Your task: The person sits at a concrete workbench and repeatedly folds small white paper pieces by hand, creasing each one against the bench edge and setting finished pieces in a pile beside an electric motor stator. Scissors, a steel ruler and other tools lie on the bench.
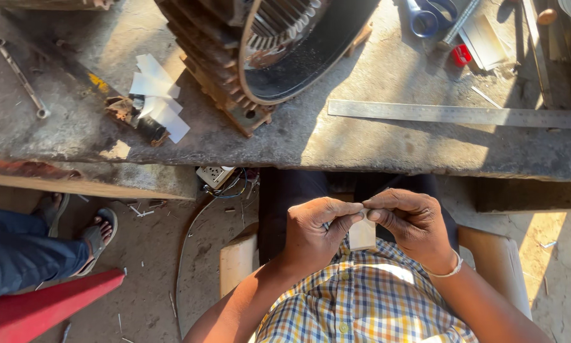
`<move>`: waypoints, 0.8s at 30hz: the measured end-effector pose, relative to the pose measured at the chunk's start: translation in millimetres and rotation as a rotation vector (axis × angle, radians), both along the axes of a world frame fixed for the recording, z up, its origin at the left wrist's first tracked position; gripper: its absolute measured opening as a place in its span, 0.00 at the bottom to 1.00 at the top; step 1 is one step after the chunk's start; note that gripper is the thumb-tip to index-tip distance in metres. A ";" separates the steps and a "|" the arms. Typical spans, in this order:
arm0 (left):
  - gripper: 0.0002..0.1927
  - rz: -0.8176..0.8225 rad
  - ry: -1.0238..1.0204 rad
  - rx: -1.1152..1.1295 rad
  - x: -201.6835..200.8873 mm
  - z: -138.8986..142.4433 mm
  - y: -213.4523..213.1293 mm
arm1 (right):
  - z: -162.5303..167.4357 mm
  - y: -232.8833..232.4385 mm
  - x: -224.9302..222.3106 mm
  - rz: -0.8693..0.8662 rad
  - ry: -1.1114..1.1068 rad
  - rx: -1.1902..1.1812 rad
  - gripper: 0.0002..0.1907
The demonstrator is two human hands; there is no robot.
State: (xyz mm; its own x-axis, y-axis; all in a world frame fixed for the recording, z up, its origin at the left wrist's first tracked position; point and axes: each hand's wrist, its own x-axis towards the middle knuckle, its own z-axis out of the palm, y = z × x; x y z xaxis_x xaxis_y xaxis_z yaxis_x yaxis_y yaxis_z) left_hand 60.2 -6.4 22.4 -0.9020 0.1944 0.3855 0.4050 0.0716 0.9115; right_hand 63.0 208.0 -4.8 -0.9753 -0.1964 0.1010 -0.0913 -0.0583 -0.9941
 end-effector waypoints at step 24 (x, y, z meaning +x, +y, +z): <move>0.09 -0.048 -0.203 0.120 -3.1 -22.1 3.4 | 3.2 -11.5 5.4 -0.071 0.166 0.062 0.04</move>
State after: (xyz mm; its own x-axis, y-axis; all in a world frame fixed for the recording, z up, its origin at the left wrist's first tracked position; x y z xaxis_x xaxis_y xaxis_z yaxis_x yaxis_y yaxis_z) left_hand 57.1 -3.1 0.3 -0.9543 0.2026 0.2198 0.2125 -0.0575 0.9755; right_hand 68.4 196.5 -1.6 -0.9577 -0.1390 0.2518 -0.2563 0.0152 -0.9665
